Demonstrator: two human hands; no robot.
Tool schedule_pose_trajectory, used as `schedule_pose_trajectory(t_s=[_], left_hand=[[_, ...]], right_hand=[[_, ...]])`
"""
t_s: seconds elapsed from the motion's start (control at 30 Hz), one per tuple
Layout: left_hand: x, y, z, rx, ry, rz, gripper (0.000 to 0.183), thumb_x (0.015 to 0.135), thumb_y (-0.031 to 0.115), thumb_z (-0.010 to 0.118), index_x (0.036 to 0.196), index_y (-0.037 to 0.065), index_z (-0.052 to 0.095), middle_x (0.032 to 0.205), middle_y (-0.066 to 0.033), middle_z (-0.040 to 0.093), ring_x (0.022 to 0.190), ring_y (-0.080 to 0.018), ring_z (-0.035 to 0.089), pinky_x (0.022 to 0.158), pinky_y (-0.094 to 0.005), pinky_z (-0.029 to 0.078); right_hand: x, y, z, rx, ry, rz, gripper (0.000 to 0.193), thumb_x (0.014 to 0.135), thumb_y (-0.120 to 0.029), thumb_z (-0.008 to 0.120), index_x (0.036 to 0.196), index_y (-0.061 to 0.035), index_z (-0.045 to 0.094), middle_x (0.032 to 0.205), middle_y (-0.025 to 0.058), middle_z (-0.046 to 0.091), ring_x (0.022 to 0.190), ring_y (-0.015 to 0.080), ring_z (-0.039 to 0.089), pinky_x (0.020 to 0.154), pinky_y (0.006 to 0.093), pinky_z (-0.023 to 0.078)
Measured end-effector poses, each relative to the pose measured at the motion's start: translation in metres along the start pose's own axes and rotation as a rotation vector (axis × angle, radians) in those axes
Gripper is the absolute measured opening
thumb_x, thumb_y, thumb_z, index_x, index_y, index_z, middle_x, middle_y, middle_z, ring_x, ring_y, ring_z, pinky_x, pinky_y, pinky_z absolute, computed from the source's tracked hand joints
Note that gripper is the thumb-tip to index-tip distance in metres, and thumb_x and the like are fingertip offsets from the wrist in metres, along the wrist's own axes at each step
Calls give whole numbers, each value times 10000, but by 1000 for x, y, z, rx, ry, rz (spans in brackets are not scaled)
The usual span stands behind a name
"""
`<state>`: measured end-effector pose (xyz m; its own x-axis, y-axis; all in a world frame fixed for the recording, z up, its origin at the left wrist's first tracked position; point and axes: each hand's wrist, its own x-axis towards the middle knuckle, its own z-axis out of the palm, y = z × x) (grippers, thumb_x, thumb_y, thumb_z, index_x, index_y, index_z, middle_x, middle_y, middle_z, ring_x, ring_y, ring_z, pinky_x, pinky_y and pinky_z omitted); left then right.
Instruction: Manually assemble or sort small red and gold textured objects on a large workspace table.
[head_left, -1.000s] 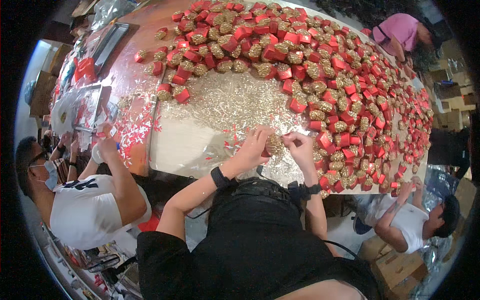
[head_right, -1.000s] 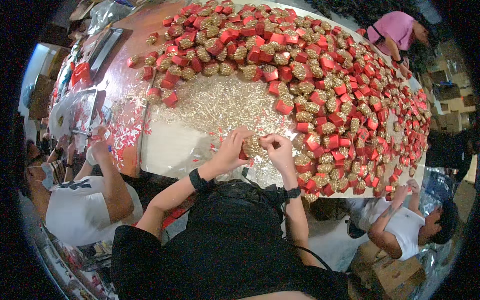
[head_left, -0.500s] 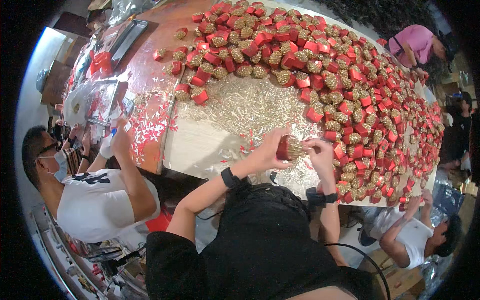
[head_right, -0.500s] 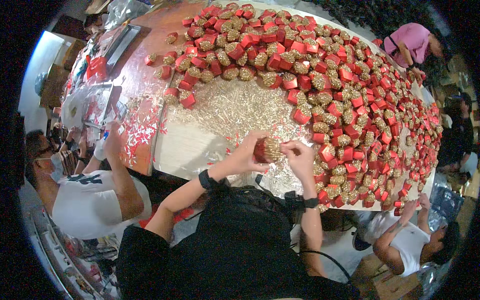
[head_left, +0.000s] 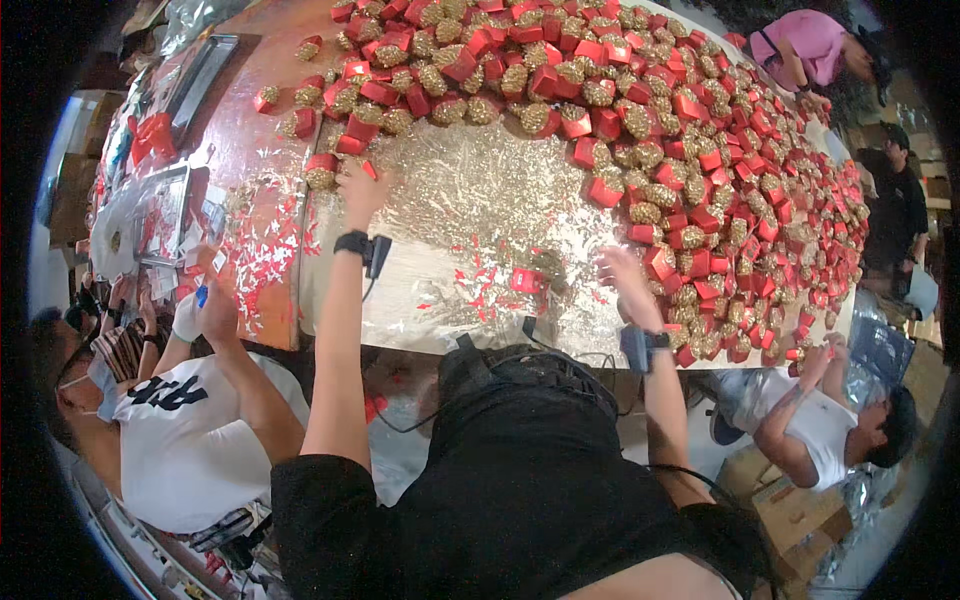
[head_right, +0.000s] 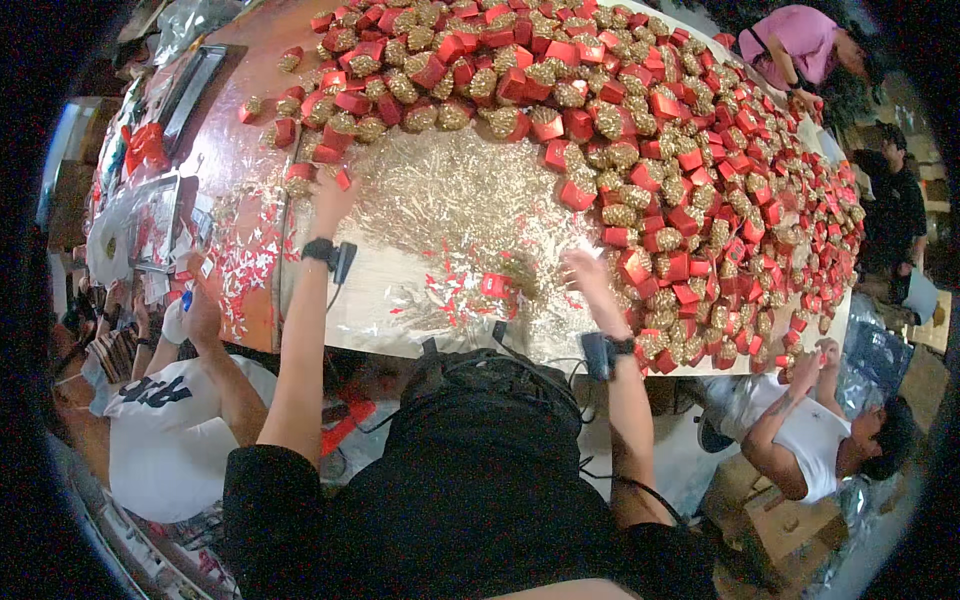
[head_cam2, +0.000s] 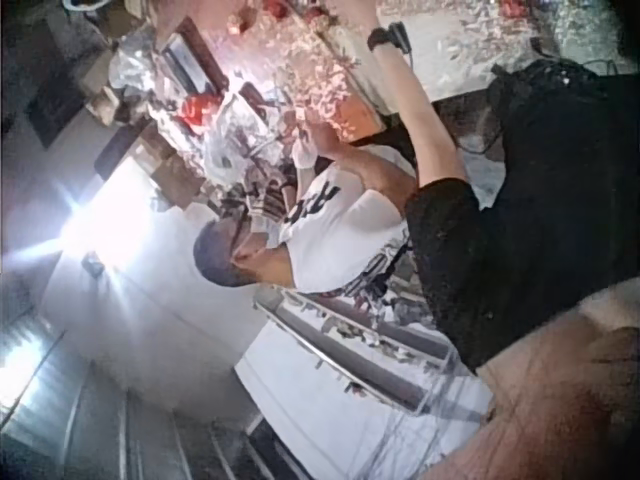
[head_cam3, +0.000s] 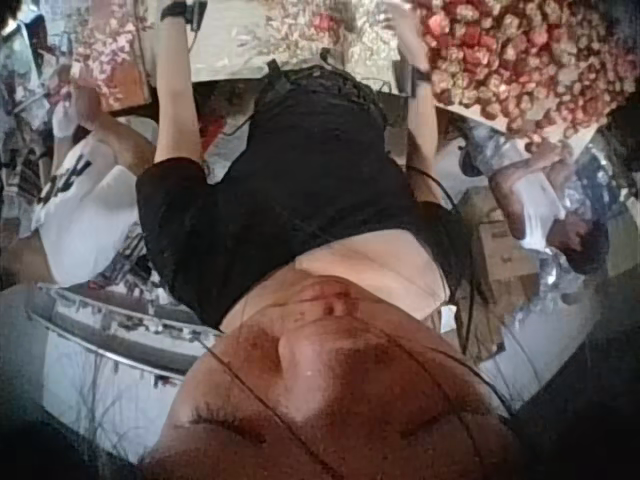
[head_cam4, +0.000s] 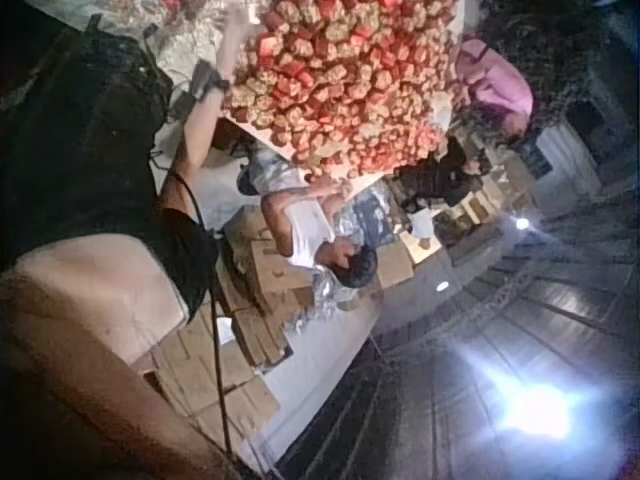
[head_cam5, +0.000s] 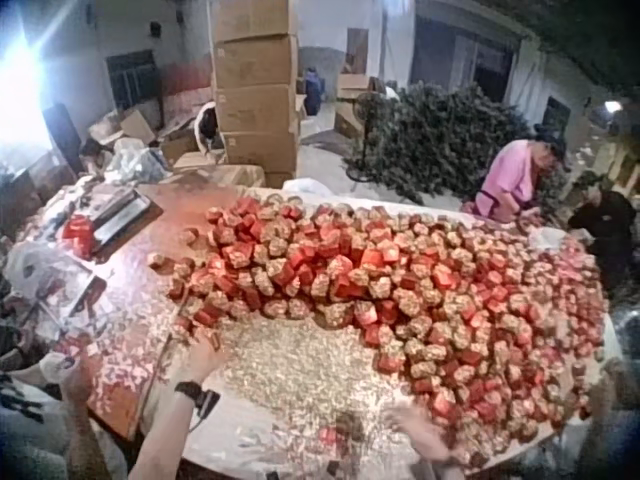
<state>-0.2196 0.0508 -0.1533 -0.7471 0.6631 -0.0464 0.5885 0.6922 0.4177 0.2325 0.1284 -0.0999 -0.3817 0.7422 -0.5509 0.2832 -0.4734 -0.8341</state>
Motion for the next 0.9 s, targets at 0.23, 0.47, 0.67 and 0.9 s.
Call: schedule_pose_trajectory(t_s=[0.23,0.47,0.67,0.9], left_hand=[[33,-15,19,49,-88,-111,808,672,359,666,1318,128,241,1201,-344,320,1056,-502,394,884,-521,346],[12,-9,36,102,-139,122,470,715,287,623,1102,89,446,1238,-164,383,1055,-421,432,864,-502,374],[-83,41,58,-802,-384,-29,412,776,230,587,1107,100,379,1118,-162,433,989,-322,504,747,-430,447],[-151,111,-21,-1952,-1163,-908,374,840,229,527,1164,109,382,1130,-127,470,983,-305,526,593,-316,470]], right_hand=[[41,52,96,-1325,-246,-718,292,743,-117,539,1031,-74,549,966,126,512,895,284,542,735,372,465],[54,72,130,-1095,-219,-631,251,764,-91,515,1007,-33,533,932,136,498,864,319,530,736,377,454],[52,64,120,-752,-314,-587,162,795,-80,524,929,10,543,860,160,505,849,335,500,746,397,414],[11,-17,79,-256,-142,-463,221,854,-91,511,1057,-31,574,1008,75,577,908,139,549,813,264,421]])
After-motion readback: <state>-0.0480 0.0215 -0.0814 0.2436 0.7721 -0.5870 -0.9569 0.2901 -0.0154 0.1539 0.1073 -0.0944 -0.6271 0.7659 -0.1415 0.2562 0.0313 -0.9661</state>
